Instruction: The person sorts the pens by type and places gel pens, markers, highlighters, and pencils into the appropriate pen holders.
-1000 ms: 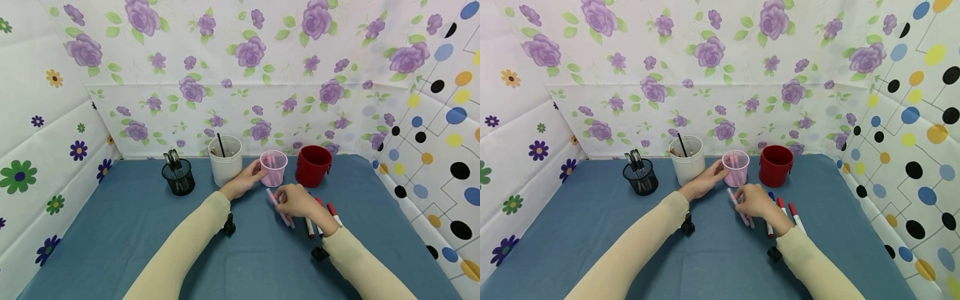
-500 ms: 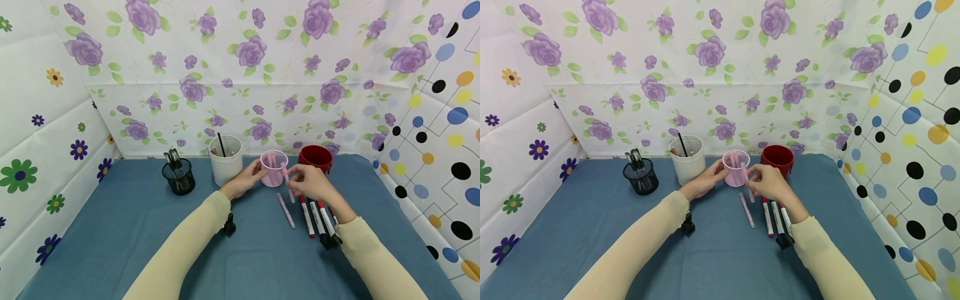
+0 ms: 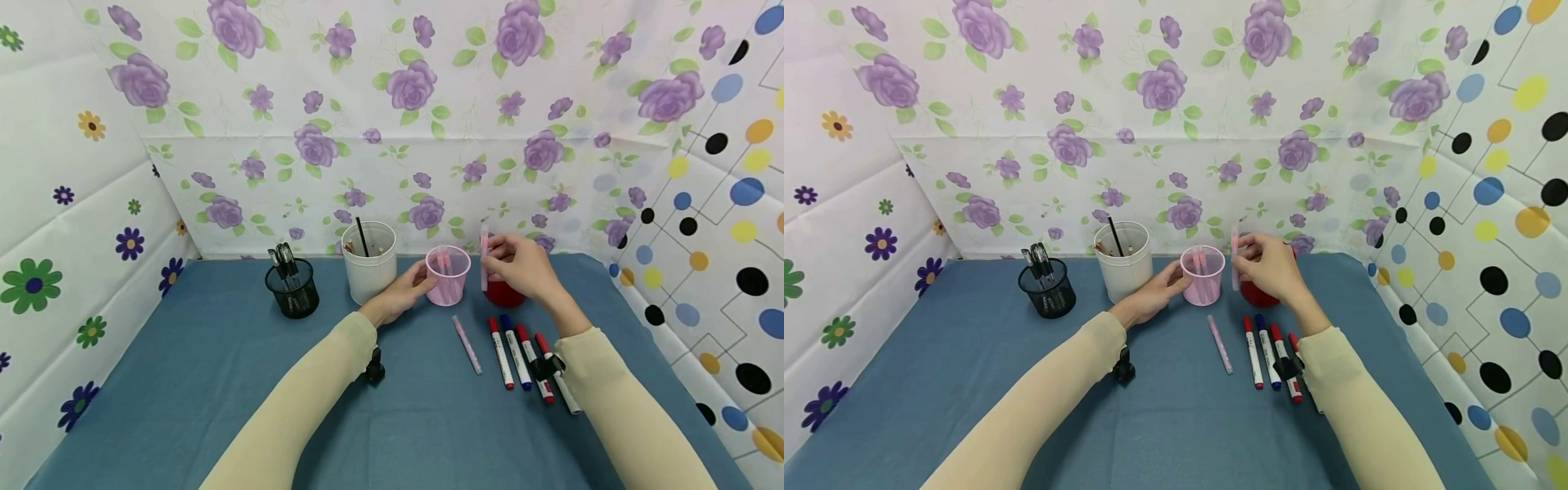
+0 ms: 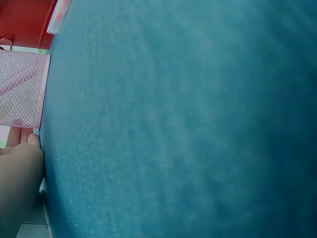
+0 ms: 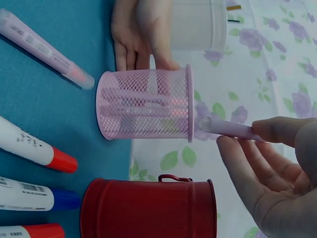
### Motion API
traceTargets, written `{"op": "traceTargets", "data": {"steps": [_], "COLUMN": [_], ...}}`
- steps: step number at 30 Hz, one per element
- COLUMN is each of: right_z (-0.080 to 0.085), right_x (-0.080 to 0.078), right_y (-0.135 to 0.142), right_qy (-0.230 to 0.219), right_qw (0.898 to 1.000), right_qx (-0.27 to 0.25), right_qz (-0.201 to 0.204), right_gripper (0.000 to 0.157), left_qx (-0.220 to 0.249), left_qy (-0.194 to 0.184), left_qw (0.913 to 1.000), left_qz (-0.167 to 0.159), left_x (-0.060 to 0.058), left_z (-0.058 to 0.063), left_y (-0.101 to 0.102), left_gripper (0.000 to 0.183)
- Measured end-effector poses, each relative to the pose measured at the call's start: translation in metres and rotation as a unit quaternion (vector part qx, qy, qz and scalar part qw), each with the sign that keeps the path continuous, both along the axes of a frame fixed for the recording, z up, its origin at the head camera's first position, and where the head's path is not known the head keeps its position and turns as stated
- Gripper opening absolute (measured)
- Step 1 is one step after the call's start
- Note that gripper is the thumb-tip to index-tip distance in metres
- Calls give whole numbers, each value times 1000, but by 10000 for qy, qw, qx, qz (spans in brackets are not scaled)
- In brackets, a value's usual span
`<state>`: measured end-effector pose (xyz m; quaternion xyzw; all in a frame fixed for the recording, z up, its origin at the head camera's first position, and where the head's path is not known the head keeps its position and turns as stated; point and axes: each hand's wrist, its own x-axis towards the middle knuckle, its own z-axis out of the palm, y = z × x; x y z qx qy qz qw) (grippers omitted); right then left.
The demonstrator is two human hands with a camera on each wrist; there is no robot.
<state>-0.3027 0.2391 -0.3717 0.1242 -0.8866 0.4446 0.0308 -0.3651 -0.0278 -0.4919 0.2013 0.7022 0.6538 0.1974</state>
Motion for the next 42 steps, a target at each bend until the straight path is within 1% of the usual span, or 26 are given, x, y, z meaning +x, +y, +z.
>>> {"op": "traceTargets", "data": {"steps": [5, 9, 12, 17, 22, 28, 33, 42], "right_z": [3, 6, 8, 8, 5, -1, -7, -12], "right_x": [-10, -17, -22, -32, -39, -44, -46, -47], "right_y": [-1, -6, -12, -22, -31, -36, -39, -42], "right_qy": [100, 110, 214, 369, 339, 279, 177, 112], "right_qw": [9998, 9993, 9989, 9978, 9969, 9976, 9986, 9991], "right_qx": [-134, -326, -365, -530, -712, -631, -497, -401], "right_qz": [-125, -173, -204, -174, -67, -21, -8, 42], "right_gripper": [38, 38, 38, 38, 38, 34, 30, 33], "left_qx": [-27, -22, -40, -67, -123, -135, -121, -127], "left_qy": [7, -13, -26, -37, -54, -101, -119, -92], "left_qw": [10000, 10000, 10000, 10000, 9999, 9999, 9999, 9999], "left_qz": [-5, -27, -35, -21, -13, 9, 11, -9], "left_x": [-1, -1, 0, 1, 1, 1, 0, 0], "left_z": [-1, -1, 0, 0, 1, 2, 0, 1], "left_y": [0, 0, -1, -2, -2, -1, 0, -1], "left_gripper": [67, 67, 66, 66, 68, 68, 68, 69]}}
